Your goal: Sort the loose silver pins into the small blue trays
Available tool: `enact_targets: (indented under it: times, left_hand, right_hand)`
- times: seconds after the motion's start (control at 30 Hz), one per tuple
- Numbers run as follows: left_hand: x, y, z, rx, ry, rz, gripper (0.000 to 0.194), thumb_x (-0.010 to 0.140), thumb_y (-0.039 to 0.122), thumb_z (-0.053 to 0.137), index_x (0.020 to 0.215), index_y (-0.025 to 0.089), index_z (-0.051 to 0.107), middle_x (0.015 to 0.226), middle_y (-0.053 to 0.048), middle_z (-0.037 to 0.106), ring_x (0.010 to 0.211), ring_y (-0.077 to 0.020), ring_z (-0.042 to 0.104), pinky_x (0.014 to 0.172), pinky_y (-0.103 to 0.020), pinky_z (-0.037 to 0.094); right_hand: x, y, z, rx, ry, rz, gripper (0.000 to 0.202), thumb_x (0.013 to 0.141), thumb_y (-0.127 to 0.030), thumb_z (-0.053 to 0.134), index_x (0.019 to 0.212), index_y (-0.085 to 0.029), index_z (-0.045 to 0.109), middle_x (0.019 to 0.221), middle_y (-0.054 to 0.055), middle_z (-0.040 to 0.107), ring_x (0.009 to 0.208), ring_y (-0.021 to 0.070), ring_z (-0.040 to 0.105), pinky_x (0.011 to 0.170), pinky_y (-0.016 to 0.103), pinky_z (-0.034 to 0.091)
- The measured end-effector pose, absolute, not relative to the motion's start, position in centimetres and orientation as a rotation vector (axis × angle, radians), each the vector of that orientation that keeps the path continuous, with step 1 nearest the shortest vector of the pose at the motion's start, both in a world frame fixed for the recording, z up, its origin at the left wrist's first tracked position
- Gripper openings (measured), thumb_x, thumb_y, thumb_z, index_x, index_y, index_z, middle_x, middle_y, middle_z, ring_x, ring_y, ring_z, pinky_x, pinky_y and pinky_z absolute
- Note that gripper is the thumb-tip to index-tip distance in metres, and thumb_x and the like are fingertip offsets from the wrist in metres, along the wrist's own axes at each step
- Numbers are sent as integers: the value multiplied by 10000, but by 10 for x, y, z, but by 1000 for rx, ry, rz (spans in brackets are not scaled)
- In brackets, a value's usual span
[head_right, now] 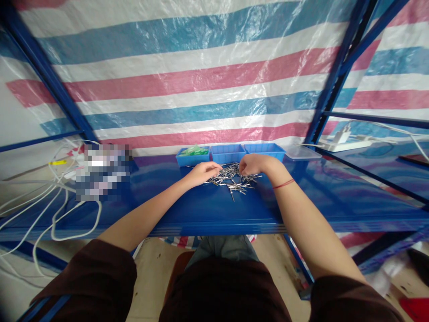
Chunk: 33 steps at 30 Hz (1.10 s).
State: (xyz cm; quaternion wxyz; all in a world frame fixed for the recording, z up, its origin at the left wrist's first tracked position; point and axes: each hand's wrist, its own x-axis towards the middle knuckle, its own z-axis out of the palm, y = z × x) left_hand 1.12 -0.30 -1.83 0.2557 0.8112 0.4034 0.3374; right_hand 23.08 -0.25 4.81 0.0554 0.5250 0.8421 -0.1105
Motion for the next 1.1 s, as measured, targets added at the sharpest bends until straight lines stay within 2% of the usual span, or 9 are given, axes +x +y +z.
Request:
enact_targets:
  times: [0.37,0.73,0.93,1.1]
  left_hand:
    - [12,-5,-17,2202,1106,919,260,831,290,493,978,152,658,829,-49,687,742,-130,617,710,-243,470]
    - [11,-2,-20,2203,1083,918,263,821,300,506,975,150,657,835,-50,683,732,-126,612,710,-241,469]
    - [11,-4,-18,2215,1088,919,264,828,299,497,978,153,658,838,-49,686,735,-127,613,703,-237,467]
    - [12,-9,-15,2258,1123,957,246,814,290,513,963,158,658,827,-40,685,750,-136,609,713,-248,464]
  right_hand:
    - [213,-9,45,1666,2518,-124,212,655,-166,554,782,-134,721,775,102,707,718,207,633,598,264,427]
    - [206,-6,38,1635,2528,-37,247,629,-178,561,813,-123,716,788,127,696,708,214,629,580,270,422]
    - [207,-2,35,1552,2597,-119,189,658,-212,574,772,-121,695,738,115,679,669,202,612,574,271,405]
    - [210,3,34,1499,2775,-105,215,755,-263,501,830,-126,648,754,104,664,663,185,586,576,266,385]
